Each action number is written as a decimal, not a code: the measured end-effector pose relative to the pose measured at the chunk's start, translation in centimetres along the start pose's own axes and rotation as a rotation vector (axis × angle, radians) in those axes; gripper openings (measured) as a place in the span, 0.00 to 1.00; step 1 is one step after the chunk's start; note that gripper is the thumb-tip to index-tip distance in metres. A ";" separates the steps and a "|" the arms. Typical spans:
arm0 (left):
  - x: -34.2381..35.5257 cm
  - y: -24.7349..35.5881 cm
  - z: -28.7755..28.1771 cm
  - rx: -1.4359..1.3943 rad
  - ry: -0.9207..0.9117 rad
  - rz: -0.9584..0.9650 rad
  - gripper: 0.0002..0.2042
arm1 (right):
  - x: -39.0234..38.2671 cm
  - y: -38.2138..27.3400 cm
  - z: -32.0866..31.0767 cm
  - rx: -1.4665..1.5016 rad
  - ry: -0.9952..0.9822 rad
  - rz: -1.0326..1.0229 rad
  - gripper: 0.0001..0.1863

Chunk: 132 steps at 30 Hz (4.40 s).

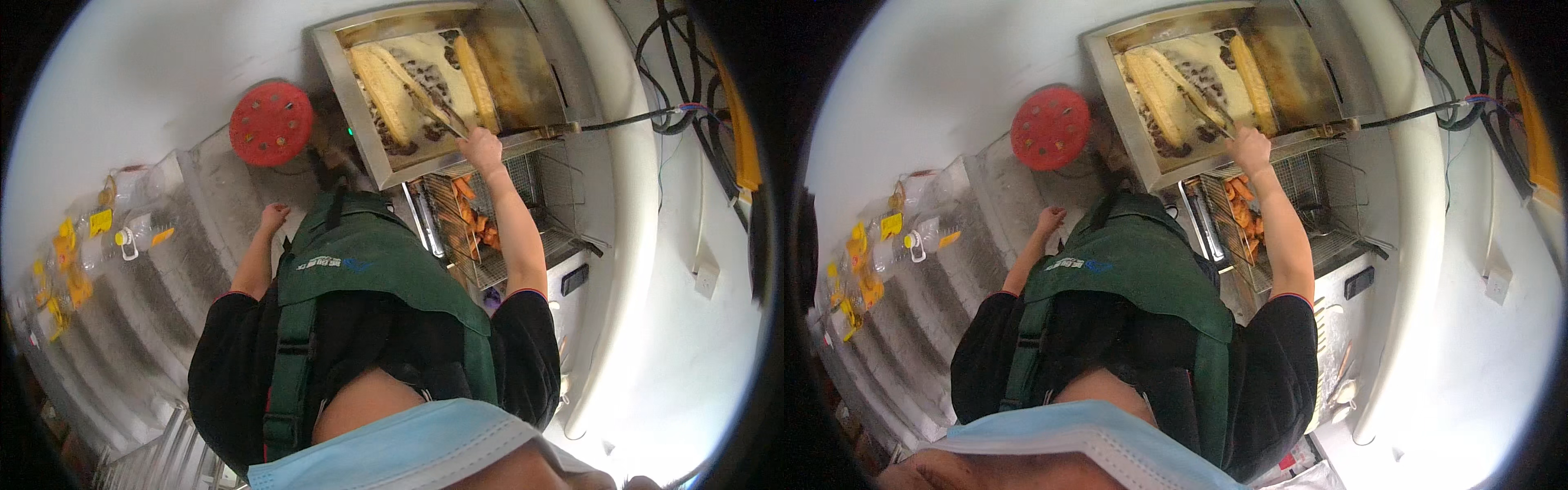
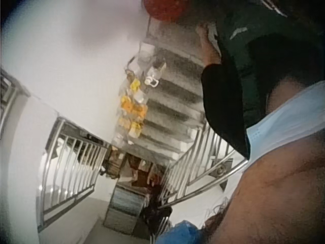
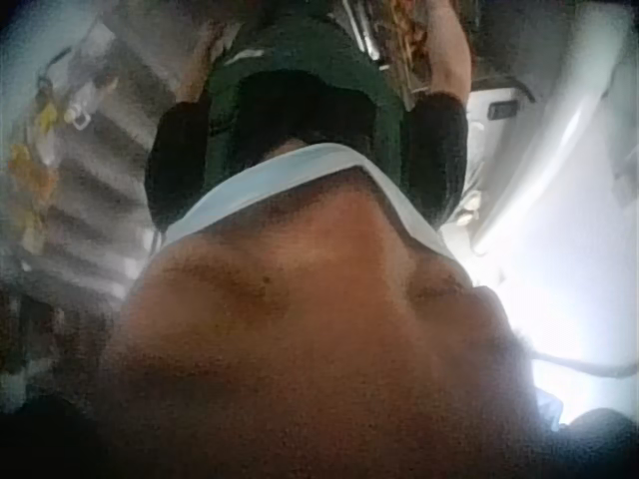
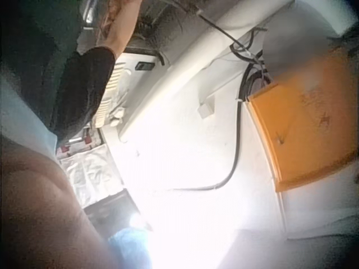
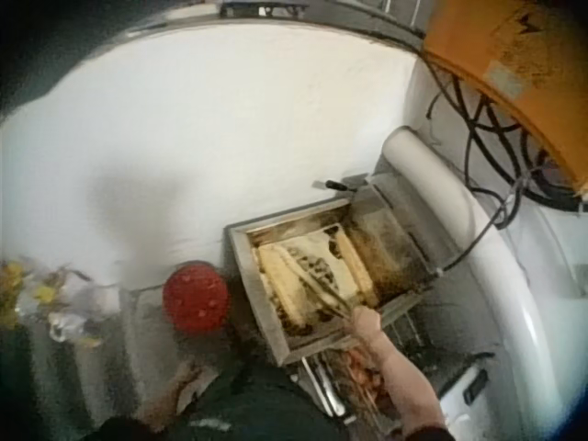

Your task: The person cuts a strip of dough into smaller pieces with a knife, stretches them by hand, and places them into a deep fryer to cook.

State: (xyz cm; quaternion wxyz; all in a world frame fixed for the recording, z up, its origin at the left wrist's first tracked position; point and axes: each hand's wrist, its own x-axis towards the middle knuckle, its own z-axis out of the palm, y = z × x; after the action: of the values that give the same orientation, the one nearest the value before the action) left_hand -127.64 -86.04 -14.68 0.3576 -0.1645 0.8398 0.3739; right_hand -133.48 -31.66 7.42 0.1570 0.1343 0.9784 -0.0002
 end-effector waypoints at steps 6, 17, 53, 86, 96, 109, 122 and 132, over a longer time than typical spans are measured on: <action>0.7 -2.1 0.1 -0.039 0.008 0.066 0.15 | 2.0 3.3 -1.2 -0.097 0.090 0.191 0.21; -1.4 -1.5 -0.8 -0.025 0.026 -0.016 0.16 | 4.8 7.1 0.2 -0.056 -0.052 0.139 0.15; -0.5 -0.9 0.5 0.019 0.046 0.045 0.16 | 2.9 -3.7 0.6 0.015 -0.094 -0.134 0.19; -1.5 0.1 -0.2 0.020 0.046 0.087 0.15 | 3.0 0.0 -1.7 0.070 -0.026 0.098 0.25; -1.2 -1.9 -0.4 -0.035 0.057 0.028 0.15 | 6.1 3.2 1.8 -0.255 0.006 0.113 0.16; -1.5 -0.7 -0.4 0.114 0.038 0.010 0.17 | 3.0 5.0 -1.8 0.049 0.114 0.059 0.20; -0.4 1.1 -0.1 0.000 0.061 0.091 0.15 | 4.1 -1.3 3.3 -0.167 -0.014 -0.128 0.18; -1.8 -1.2 0.0 0.030 0.022 -0.023 0.14 | 1.5 -0.4 -0.8 0.261 0.014 -0.048 0.28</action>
State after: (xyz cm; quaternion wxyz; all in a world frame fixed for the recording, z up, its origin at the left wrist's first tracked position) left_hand -125.75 -86.83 -14.00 0.3549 -0.1727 0.8473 0.3554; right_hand -135.17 -31.62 7.67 0.1315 0.1303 0.9740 -0.1304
